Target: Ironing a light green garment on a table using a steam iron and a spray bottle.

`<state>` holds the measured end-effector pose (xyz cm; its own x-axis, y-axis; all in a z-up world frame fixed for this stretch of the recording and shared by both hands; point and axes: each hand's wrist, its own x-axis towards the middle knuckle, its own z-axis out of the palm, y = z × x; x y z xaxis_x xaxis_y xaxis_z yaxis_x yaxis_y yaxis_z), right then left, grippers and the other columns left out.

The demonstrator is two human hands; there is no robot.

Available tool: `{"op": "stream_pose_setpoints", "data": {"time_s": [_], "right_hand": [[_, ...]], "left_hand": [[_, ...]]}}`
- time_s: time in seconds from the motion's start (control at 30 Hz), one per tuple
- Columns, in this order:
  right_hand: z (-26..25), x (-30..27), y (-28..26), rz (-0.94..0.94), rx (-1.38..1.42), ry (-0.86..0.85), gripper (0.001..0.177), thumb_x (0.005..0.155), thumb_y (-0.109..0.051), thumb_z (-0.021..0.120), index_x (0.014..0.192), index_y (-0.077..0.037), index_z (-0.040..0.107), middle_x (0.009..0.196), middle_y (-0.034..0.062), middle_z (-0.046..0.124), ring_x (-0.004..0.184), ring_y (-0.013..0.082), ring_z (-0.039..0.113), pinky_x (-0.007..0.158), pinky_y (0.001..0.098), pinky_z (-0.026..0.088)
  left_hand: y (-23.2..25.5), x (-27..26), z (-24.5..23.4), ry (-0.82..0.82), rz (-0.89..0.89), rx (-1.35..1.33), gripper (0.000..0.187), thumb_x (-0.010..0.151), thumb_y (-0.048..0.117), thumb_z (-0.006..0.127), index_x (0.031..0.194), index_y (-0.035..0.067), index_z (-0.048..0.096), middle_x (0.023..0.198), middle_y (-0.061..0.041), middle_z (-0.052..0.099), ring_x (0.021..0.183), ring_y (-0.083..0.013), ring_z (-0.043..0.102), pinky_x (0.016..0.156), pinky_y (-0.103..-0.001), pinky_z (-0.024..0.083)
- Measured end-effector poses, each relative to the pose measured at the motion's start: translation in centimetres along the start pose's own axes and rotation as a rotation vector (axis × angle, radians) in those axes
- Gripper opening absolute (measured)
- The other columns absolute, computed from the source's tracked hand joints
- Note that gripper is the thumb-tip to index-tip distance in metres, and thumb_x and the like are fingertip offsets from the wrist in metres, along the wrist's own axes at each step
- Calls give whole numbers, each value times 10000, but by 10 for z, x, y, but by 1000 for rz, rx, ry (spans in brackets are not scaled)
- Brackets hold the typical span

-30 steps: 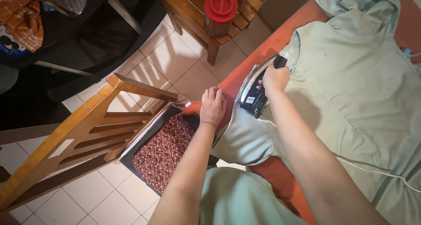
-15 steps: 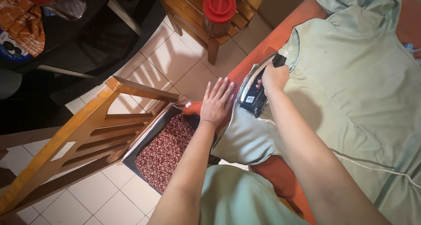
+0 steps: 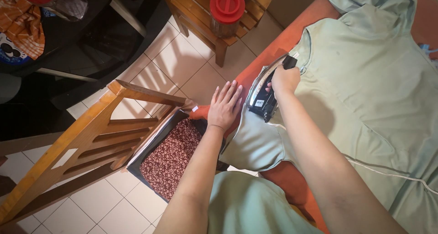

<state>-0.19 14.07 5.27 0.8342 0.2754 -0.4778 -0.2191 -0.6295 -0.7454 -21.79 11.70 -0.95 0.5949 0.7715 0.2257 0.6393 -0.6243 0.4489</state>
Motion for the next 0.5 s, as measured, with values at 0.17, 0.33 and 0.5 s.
{"op": "stream_pose_setpoints", "data": {"time_s": [0.17, 0.33, 0.5], "right_hand": [[1, 2, -4, -3, -1, -2, 322, 997, -270, 622, 987, 31, 508, 674, 145, 638, 420, 219, 622, 349, 384, 512], [-9, 10, -5, -32, -205, -69, 380, 1000, -326, 622, 1034, 39, 522, 707, 159, 660, 447, 229, 644, 383, 405, 547], [-53, -16, -18, -81, -463, -180, 420, 1005, -363, 620, 1040, 49, 548, 736, 202, 676, 502, 276, 657, 421, 432, 543]], "left_hand": [[-3, 2, 3, -13, 11, 3, 483, 1038, 310, 539, 1507, 199, 516, 1585, -36, 475, 1491, -220, 408, 1255, -470, 280], [-4, 5, 2, -33, 64, -46, 498, 1058, 296, 512, 1518, 107, 477, 1600, -88, 437, 1489, -250, 397, 1252, -453, 271], [17, 15, 7, -24, 86, -138, 490, 1041, 206, 477, 1505, 48, 471, 1622, -111, 425, 1521, -257, 393, 1299, -428, 259]]}}
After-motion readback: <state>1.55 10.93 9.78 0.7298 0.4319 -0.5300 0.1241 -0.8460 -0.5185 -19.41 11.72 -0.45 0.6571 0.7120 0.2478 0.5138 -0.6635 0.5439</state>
